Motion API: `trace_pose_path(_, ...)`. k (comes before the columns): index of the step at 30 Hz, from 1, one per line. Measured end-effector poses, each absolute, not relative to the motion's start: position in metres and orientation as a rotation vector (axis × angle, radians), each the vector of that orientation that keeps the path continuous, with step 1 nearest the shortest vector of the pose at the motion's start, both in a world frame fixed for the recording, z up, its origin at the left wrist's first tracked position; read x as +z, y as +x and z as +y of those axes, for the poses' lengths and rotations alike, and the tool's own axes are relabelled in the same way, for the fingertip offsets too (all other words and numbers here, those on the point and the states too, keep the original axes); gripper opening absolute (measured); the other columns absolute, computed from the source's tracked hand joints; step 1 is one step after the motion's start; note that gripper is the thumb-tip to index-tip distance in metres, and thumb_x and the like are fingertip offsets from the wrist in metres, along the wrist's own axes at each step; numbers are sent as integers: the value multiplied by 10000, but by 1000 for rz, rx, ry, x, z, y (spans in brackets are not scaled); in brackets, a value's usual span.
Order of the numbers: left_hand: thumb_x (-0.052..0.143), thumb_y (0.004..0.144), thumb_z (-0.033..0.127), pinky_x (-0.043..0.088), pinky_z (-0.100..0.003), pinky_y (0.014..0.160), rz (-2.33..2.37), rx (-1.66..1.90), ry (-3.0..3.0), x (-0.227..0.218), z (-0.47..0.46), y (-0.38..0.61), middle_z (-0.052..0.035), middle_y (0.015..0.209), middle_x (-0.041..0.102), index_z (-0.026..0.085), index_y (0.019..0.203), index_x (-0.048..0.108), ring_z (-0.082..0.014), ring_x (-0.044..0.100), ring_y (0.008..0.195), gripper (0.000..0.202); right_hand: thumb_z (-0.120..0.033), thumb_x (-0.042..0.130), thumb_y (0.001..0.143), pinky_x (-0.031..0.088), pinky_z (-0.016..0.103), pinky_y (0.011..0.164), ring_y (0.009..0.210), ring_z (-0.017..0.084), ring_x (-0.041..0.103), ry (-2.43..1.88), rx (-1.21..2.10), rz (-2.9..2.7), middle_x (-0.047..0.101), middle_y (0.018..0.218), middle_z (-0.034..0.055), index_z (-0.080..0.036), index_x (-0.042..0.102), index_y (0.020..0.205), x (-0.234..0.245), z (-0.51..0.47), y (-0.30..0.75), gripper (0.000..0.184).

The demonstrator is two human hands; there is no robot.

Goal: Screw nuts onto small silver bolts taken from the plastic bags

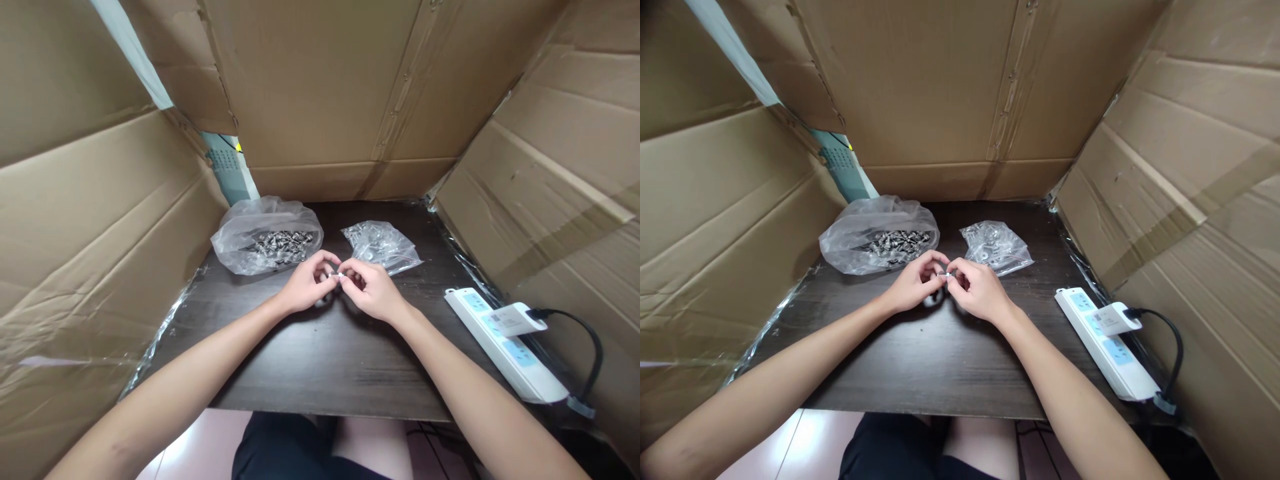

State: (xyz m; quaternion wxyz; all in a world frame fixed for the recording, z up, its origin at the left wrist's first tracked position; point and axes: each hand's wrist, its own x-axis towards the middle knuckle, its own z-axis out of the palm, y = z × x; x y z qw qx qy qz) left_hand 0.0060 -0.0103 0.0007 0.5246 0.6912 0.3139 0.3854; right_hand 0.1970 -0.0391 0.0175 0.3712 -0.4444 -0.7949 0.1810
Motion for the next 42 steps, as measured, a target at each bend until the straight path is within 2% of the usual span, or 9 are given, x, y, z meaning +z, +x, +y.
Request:
trace_pose_path(4, 696, 857, 321, 441, -204, 558, 743, 918, 1651, 2, -10, 5, 36, 781, 605, 183, 1114, 550, -75, 557, 567, 327, -252, 529, 936, 367, 262, 592, 561, 123, 492, -1153, 466, -2059, 568, 642, -22, -203, 583, 790, 18, -38, 197, 164)
trace_pose_path(11, 677, 859, 266, 451, -193, 550, 722, 919, 1666, 1, -11, 5, 29, 789, 604, 179, 1120, 543, -73, 565, 577, 306, -332, 445, 1020, 297, 275, 553, 509, 115, 412, -1233, 425, -2084, 463, 554, -21, -210, 418, 616, 17, -38, 196, 423)
trace_pose_path(14, 667, 865, 263, 452, -191, 547, 734, 918, 1668, 1, -11, 6, 33, 784, 599, 179, 1120, 543, -72, 566, 572, 296, -327, 464, 1013, 328, 272, 571, 535, 122, 458, -1233, 414, -2047, 519, 590, -13, -207, 505, 673, 18, -38, 196, 362)
trace_pose_path(16, 664, 862, 262, 451, -195, 550, 742, 917, 1668, 1, -10, 6, 39, 783, 593, 181, 1114, 544, -72, 563, 570, 291, -303, 494, 992, 367, 268, 592, 561, 130, 503, -1211, 434, -2009, 578, 642, -11, -207, 598, 807, 19, -38, 197, 233)
trace_pose_path(19, 653, 859, 262, 451, -205, 561, 735, 919, 1671, 1, -10, 6, 42, 784, 592, 177, 1108, 544, -75, 561, 572, 284, -262, 548, 938, 405, 265, 595, 558, 132, 518, -1159, 469, -1988, 599, 671, -20, -207, 632, 956, 19, -40, 197, 102)
trace_pose_path(27, 660, 858, 271, 443, -199, 556, 736, 906, 1676, 1, -10, 5, 35, 777, 604, 170, 1127, 543, -76, 561, 576, 311, -242, 587, 889, 402, 263, 578, 538, 128, 496, -1153, 480, -2012, 553, 624, -33, -210, 628, 893, 18, -40, 195, 52)
trace_pose_path(34, 666, 855, 252, 447, -189, 541, 734, 915, 1669, -2, -10, 6, 40, 763, 592, 181, 1123, 547, -71, 553, 565, 302, -316, 476, 1003, 338, 277, 577, 542, 125, 465, -1226, 388, -2063, 523, 593, -10, -208, 497, 659, 18, -38, 197, 361)
trace_pose_path(39, 664, 847, 241, 454, -193, 547, 736, 903, 1674, 1, -10, 5, 36, 789, 608, 182, 1132, 546, -71, 565, 568, 314, -233, 523, 927, 409, 269, 602, 570, 137, 533, -1179, 479, -1992, 603, 675, -18, -212, 619, 933, 21, -39, 200, 98)
trace_pose_path(42, 655, 853, 247, 455, -203, 554, 729, 896, 1679, 2, -11, 5, 33, 787, 617, 175, 1127, 546, -78, 579, 567, 303, -200, 561, 861, 423, 263, 586, 553, 131, 526, -1126, 517, -2007, 585, 672, -30, -213, 610, 969, 21, -40, 199, 120)
